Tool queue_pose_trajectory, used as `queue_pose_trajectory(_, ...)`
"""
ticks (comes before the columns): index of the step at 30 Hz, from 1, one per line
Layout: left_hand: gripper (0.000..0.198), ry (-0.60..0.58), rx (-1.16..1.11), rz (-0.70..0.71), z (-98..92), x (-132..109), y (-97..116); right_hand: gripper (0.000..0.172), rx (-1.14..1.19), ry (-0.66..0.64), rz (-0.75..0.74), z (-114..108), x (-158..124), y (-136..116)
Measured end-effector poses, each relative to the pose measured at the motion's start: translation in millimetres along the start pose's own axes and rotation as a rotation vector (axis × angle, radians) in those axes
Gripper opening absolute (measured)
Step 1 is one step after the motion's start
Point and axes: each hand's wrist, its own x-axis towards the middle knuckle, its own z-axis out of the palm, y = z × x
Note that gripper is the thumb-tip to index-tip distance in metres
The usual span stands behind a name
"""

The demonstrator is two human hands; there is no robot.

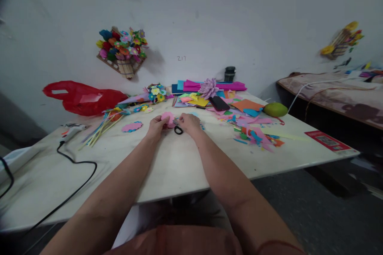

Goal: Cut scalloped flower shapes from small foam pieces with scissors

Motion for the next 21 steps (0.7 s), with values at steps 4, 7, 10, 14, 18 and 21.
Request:
queue_pose_trajectory(4,0.035,0.038,-0.084,-0.014,0.9,0,1,0.036,-0.243,-0.127,-0.073,-10,-8,-10)
queue_pose_trajectory(7,0.033,0.047,-0.162,-0.026,1.8,1,1,0.036,-0.307,-0.219,-0.101,-11,-12,-14)
queue_pose_trajectory(10,0.032,0.073,-0.194,-0.035,1.8,2,0,0.038,-0.345,-0.245,-0.122,-10,-13,-16)
queue_pose_trajectory(14,0.028,0.110,-0.216,-0.044,0.9,4,-2,0.036,-0.369,-0.241,-0.137,-13,-13,-19)
queue_pose_trajectory(18,0.027,0.128,-0.210,-0.073,-0.4,5,-2,0.035,-0.338,-0.217,-0.097,-16,-13,-21)
queue_pose_trajectory(21,0.025,0.118,-0.232,-0.080,-1.0,6,-1,0.033,-0.249,-0.197,-0.017,-14,-10,-17)
